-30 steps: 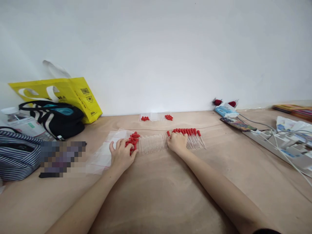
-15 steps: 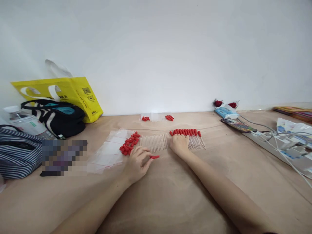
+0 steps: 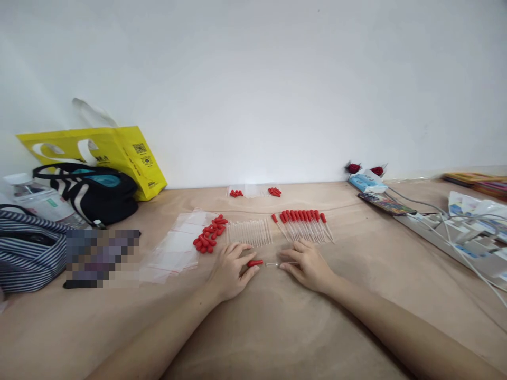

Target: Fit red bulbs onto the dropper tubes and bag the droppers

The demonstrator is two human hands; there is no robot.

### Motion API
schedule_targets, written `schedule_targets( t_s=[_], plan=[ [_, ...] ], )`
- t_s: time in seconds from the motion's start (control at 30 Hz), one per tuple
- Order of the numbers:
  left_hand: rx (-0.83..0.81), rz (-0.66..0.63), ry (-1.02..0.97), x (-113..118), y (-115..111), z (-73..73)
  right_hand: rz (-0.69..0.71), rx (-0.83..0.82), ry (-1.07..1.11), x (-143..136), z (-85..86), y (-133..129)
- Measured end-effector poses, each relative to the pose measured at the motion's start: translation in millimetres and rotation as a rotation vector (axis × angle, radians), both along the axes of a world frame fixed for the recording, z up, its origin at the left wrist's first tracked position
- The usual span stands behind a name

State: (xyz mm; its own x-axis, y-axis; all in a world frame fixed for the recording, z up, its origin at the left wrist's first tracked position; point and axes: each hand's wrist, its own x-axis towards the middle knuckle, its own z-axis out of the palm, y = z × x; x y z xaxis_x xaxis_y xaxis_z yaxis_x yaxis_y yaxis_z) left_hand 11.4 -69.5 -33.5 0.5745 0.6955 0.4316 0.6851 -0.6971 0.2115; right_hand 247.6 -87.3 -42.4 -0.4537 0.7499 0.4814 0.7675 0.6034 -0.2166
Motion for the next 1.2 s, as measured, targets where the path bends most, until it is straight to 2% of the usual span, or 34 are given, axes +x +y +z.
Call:
schedule_targets(
  t_s=[0.23, 0.6, 0.77, 1.07, 1.2],
  plan=[
    [0.044, -0.003, -0.013, 4.8, -0.6, 0.5, -0.018, 0.023, 0.115, -5.9, -9.8, -2.1],
    [-0.042, -0.015, -0.098, 10.7, -7.1, 5.1, -0.108, 0.083, 0.103, -15.1, -2.6, -11.6],
    [-0.054, -0.019, -0.123, 11.4, -7.0, 3.1, -0.076, 0.063, 0.156, -20.3, -2.4, -14.8],
    [-0.13, 0.068, -0.163, 16.9, -7.6, -1.3, 0.012, 0.04, 0.2, -27.7, -3.4, -18.9],
    [-0.137, 0.066, -0.186, 17.1, -7.7, -1.1, 0.053, 0.043, 0.205, -27.0, -4.4, -19.1]
  ],
)
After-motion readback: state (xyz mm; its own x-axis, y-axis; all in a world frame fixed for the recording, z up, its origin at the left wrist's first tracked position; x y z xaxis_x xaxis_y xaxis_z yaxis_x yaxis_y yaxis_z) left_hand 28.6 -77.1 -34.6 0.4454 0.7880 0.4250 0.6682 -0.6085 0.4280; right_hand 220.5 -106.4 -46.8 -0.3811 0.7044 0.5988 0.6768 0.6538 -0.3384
